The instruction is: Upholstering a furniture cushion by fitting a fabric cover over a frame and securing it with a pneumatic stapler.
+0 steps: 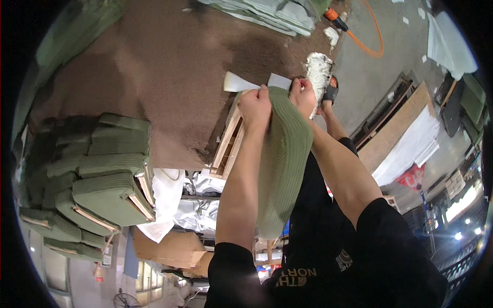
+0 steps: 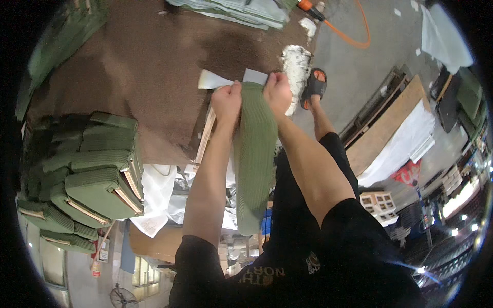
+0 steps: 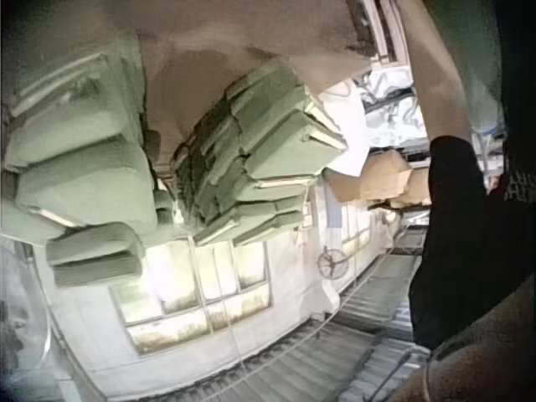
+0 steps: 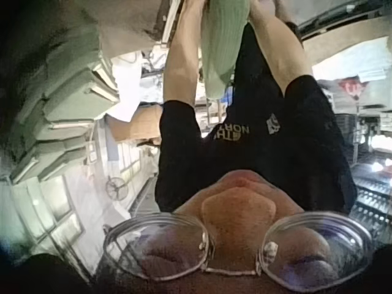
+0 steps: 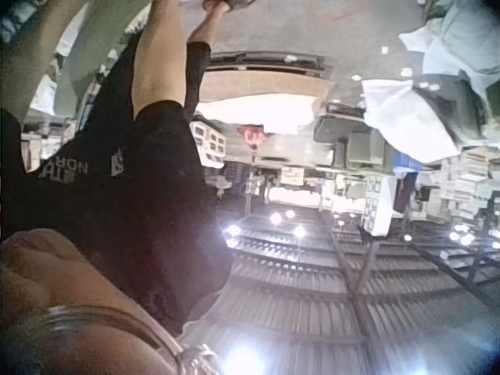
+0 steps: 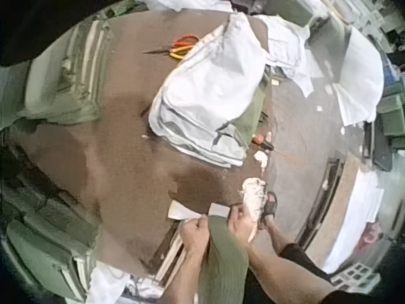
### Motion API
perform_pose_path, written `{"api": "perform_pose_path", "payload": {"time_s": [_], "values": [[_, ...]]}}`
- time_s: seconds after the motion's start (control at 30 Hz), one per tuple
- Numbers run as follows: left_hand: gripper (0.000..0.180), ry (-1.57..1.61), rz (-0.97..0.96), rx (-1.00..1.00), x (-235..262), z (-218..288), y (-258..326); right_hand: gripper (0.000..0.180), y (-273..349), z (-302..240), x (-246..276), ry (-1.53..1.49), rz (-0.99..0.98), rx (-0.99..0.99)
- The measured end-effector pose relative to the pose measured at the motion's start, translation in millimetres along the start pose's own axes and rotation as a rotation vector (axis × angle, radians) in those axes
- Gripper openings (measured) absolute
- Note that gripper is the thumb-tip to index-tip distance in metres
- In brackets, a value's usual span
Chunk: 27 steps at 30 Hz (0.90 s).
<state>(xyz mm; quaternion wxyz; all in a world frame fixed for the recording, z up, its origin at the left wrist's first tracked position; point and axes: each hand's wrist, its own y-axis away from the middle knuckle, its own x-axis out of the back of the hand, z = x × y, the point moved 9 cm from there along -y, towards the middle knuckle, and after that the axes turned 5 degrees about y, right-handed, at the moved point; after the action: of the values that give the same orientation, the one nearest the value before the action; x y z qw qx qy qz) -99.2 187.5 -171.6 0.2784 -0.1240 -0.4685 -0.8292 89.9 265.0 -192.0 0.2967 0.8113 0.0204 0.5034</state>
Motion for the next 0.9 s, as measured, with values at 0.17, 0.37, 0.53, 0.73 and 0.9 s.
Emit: {"api": "perform_pose_path", "payload": {"time_s": [0.17,0.37,0.53,0.73,0.9], "values": [[0.048,-0.057,-0.019,0.108,3,-11,1,0.032,0,0,-16,0.071,-0.112,-0.051],[0.049,0.308,0.073,0.144,14,-19,44,0.031,8,-1,-11,-0.087,-0.234,0.018],[0.049,0.149,0.052,0.188,39,-53,129,0.043,15,-17,17,-0.117,-0.701,0.039],[0.042,0.188,-0.069,0.146,10,-70,156,0.075,74,-62,69,0.393,-1.105,0.375],[0.037,0.254,0.415,-0.246,21,-36,146,0.085,80,-77,59,0.624,-1.161,0.596]]}}
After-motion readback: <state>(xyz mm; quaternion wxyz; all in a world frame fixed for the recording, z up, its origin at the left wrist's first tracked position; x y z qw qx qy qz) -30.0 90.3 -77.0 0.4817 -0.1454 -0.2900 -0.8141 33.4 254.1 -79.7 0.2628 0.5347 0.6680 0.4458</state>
